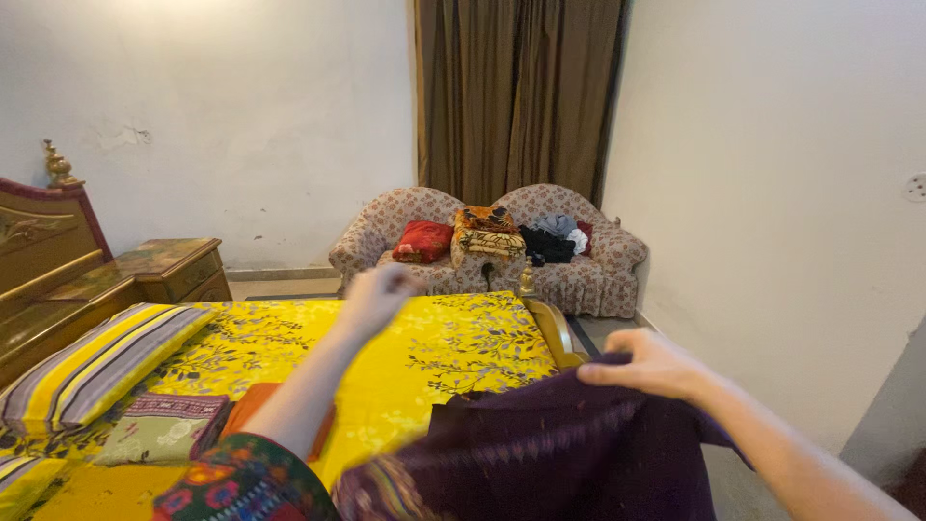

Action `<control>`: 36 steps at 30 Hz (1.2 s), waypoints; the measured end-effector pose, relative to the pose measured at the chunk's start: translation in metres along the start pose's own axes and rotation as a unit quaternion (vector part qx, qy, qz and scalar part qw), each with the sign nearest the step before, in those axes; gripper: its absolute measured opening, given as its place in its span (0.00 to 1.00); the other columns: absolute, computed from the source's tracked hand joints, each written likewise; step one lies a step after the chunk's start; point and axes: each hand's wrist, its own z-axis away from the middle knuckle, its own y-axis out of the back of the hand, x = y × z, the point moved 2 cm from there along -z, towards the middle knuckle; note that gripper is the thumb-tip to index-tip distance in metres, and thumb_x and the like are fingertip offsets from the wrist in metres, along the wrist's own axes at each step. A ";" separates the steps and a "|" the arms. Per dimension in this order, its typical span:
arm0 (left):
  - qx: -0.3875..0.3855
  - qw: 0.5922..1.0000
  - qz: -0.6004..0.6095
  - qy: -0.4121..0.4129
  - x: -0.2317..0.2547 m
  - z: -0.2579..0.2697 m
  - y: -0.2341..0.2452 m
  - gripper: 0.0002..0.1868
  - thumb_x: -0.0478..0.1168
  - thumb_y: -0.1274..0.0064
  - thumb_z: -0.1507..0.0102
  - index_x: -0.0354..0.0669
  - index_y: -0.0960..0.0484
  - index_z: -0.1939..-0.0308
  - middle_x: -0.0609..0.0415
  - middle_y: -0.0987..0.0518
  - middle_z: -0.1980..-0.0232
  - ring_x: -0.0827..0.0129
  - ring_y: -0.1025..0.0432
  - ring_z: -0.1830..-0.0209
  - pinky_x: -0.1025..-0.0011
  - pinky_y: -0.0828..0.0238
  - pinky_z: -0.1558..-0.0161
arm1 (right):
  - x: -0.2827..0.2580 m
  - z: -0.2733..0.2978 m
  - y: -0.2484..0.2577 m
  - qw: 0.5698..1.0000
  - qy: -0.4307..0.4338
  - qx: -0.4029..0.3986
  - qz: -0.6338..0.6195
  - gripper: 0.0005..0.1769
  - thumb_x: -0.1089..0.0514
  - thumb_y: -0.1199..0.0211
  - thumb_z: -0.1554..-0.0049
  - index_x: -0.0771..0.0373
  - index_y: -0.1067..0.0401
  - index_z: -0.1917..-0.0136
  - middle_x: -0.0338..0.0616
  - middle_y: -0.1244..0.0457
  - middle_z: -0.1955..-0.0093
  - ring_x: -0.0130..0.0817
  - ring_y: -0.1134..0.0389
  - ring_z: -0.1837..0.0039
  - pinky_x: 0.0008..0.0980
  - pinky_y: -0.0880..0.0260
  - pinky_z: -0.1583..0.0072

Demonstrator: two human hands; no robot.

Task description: The person folds several pieces of clothing on a bed. They unfold and refold a purple patterned skirt, then fold a pair of purple trousers, and finally fold a dark purple scarf, placing each item neatly on the bed.

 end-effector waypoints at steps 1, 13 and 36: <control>-0.040 0.997 0.055 -0.046 0.030 0.007 -0.015 0.11 0.46 0.40 0.36 0.46 0.13 0.54 0.52 0.12 0.56 0.69 0.17 0.56 0.66 0.20 0.50 | 0.000 -0.004 -0.007 1.000 0.000 -0.016 -0.007 0.27 0.35 0.27 0.53 0.62 0.19 0.57 0.43 0.26 0.58 0.30 0.27 0.52 0.31 0.29 0.46; 0.090 0.906 0.090 -0.403 0.229 0.127 -0.104 0.22 0.39 0.33 0.50 0.48 0.21 0.52 0.45 0.24 0.43 0.50 0.32 0.37 0.57 0.36 0.36 | 0.052 -0.067 -0.043 0.835 -0.063 -0.207 -0.506 0.14 0.54 0.41 0.40 0.63 0.25 0.45 0.47 0.28 0.53 0.36 0.26 0.55 0.42 0.25 0.51; -0.077 0.987 0.134 0.044 0.147 0.038 -0.136 0.19 0.51 0.31 0.51 0.44 0.09 0.63 0.52 0.13 0.69 0.71 0.20 0.71 0.70 0.22 0.61 | 0.038 -0.038 -0.052 0.978 0.175 0.056 -0.098 0.46 0.50 0.19 0.63 0.61 0.33 0.34 0.46 0.31 0.47 0.34 0.29 0.48 0.36 0.27 0.45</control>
